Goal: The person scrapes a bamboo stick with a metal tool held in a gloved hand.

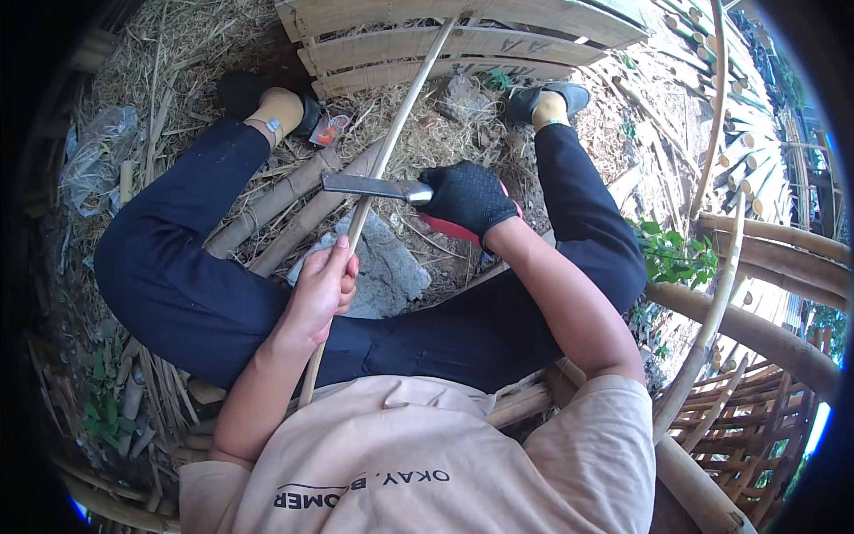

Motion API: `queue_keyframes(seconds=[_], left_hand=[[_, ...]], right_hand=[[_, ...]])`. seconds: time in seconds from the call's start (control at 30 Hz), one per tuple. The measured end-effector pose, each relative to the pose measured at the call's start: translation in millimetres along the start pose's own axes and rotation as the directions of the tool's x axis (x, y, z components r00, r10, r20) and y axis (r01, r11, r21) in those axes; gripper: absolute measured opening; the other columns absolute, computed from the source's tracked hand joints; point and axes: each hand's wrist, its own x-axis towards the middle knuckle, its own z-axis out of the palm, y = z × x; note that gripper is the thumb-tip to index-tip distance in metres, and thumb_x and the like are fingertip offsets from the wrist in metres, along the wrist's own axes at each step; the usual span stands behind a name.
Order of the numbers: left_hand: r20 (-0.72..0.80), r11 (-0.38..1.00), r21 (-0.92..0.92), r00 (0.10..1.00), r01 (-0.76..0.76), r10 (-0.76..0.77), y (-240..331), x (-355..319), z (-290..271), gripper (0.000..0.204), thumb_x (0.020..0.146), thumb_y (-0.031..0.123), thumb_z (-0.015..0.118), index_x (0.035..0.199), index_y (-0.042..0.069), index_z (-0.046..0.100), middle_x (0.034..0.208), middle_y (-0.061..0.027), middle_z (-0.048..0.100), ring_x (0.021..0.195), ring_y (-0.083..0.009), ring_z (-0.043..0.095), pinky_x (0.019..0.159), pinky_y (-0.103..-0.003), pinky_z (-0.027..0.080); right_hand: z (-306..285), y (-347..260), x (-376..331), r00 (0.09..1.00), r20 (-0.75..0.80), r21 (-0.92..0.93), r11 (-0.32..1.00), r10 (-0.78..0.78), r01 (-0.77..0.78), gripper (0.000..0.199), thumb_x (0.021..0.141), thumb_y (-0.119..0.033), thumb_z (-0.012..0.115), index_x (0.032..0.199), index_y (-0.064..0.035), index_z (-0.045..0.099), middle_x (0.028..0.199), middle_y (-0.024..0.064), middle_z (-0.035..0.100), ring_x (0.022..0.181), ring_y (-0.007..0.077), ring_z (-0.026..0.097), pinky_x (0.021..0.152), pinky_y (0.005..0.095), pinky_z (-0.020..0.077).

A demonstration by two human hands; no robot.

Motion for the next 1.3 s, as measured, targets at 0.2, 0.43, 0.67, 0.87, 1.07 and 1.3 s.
queue_keyframes(seconds=[0.2, 0.43, 0.67, 0.87, 1.07, 1.3], left_hand=[[-0.038, 0.996, 0.089, 0.999, -0.031, 0.035, -3, 3, 3, 0.043, 0.107, 0.044, 0.038, 0.078, 0.013, 0.046, 0.053, 0.0108, 0.029, 0.039, -0.0001, 0.023, 0.036, -0.021, 0.016], [-0.052, 0.995, 0.094, 0.998, -0.024, 0.029, -3, 2, 7, 0.043, 0.107, 0.044, 0.039, 0.078, 0.014, 0.045, 0.053, 0.0109, 0.028, 0.039, -0.0001, 0.022, 0.036, -0.021, 0.015], [-0.033, 0.999, 0.049, 0.999, 0.009, -0.007, 2, -2, 3, 0.043, 0.108, 0.042, 0.037, 0.078, 0.012, 0.046, 0.052, 0.0091, 0.031, 0.039, -0.0013, 0.026, 0.036, -0.021, 0.019], [-0.02, 1.0, 0.017, 1.0, 0.018, -0.017, 4, -3, 5, 0.043, 0.108, 0.042, 0.038, 0.079, 0.011, 0.047, 0.055, 0.0095, 0.032, 0.041, -0.0009, 0.025, 0.038, -0.021, 0.018], [-0.025, 1.0, 0.008, 0.999, 0.03, -0.029, 2, -2, 1, 0.043, 0.108, 0.043, 0.038, 0.079, 0.012, 0.047, 0.055, 0.0101, 0.031, 0.041, -0.0003, 0.024, 0.037, -0.021, 0.017], [-0.016, 0.999, 0.041, 1.0, -0.007, 0.008, 0, -1, 1, 0.042, 0.108, 0.042, 0.037, 0.078, 0.013, 0.045, 0.053, 0.0107, 0.027, 0.039, -0.0001, 0.021, 0.035, -0.021, 0.013]], right_hand=[[8, 8, 6, 0.999, -0.031, -0.039, 0.999, 0.025, -0.027, 0.023, 0.08, -0.033, 0.068, 0.097, -0.0174, 0.073, 0.082, 0.0168, 0.07, 0.078, 0.038, 0.068, 0.073, 0.047, 0.0549], [6, 19, 9, 0.997, -0.072, -0.081, 0.997, -0.009, 0.003, 0.019, 0.08, -0.031, 0.065, 0.089, -0.015, 0.071, 0.079, 0.0167, 0.07, 0.075, 0.0383, 0.068, 0.071, 0.0486, 0.0547], [-18, 59, 22, 0.964, -0.147, -0.053, 0.972, 0.221, -0.231, 0.03, 0.082, -0.038, 0.066, 0.097, -0.0138, 0.075, 0.087, 0.0193, 0.071, 0.083, 0.0388, 0.069, 0.079, 0.047, 0.0543], [2, 31, 10, 0.987, -0.12, 0.062, 0.993, 0.111, -0.104, 0.031, 0.083, -0.041, 0.066, 0.098, -0.0144, 0.073, 0.087, 0.0158, 0.072, 0.081, 0.0385, 0.069, 0.077, 0.0465, 0.0548], [9, -3, -2, 0.993, -0.038, 0.011, 0.993, -0.113, 0.113, 0.025, 0.076, -0.032, 0.072, 0.095, -0.0158, 0.071, 0.08, 0.0152, 0.07, 0.077, 0.038, 0.068, 0.071, 0.0461, 0.0544], [11, -1, 0, 0.998, -0.058, -0.026, 0.999, -0.035, 0.034, 0.02, 0.078, -0.031, 0.068, 0.089, -0.015, 0.071, 0.078, 0.0161, 0.069, 0.076, 0.0377, 0.068, 0.071, 0.0465, 0.0548]])
